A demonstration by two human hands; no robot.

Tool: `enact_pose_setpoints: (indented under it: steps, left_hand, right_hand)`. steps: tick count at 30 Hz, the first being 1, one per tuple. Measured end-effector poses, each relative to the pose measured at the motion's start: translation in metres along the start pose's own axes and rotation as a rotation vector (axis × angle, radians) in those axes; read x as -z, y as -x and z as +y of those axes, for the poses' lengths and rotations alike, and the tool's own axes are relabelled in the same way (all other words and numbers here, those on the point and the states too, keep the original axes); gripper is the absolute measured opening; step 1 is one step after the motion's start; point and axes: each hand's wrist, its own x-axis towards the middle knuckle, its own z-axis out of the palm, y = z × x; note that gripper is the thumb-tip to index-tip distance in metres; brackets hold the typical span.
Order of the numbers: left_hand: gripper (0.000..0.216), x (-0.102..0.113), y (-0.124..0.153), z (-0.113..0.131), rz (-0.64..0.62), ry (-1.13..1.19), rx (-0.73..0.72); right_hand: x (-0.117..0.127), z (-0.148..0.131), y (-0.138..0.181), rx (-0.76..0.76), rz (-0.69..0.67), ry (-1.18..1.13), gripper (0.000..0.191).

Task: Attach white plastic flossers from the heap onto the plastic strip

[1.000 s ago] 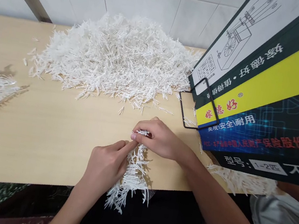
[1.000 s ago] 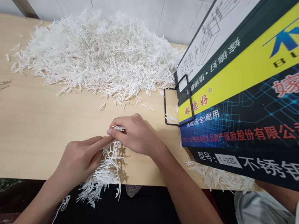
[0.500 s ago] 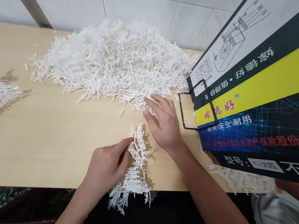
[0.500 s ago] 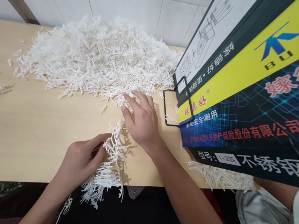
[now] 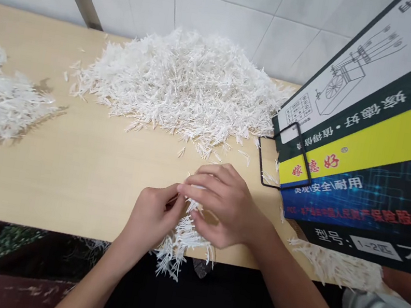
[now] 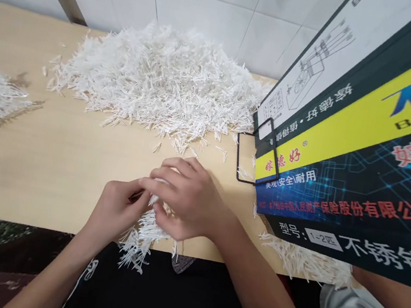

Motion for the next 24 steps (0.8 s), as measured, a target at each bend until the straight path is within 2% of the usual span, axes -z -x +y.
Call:
enact_pose_setpoints:
  steps: [3, 6, 12, 18, 24]
  left_hand:
    - [0.033, 0.001, 0.001, -0.001, 0.003, -0.002, 0.027]
    - [0.031, 0.001, 0.001, 0.000, -0.009, -0.001, 0.036]
    - [0.030, 0.003, 0.001, 0.000, 0.006, 0.013, 0.007]
    - [0.028, 0.002, 0.004, -0.003, -0.018, -0.067, -0.060]
    - [0.026, -0.003, 0.004, -0.007, -0.013, -0.161, -0.164]
  right_hand:
    - [-0.005, 0.012, 0.002, -0.024, -0.038, 0.050, 0.045]
    - [-0.011, 0.020, 0.005, -0.037, -0.026, 0.048, 0.033]
    - [-0.022, 0.021, 0.006, -0.127, 0.005, -0.066, 0.020]
    - [-0.026, 0.023, 0.005, -0.231, 0.066, -0.115, 0.022]
    - [-0.019, 0.028, 0.007, -0.129, -0.033, -0.168, 0.027]
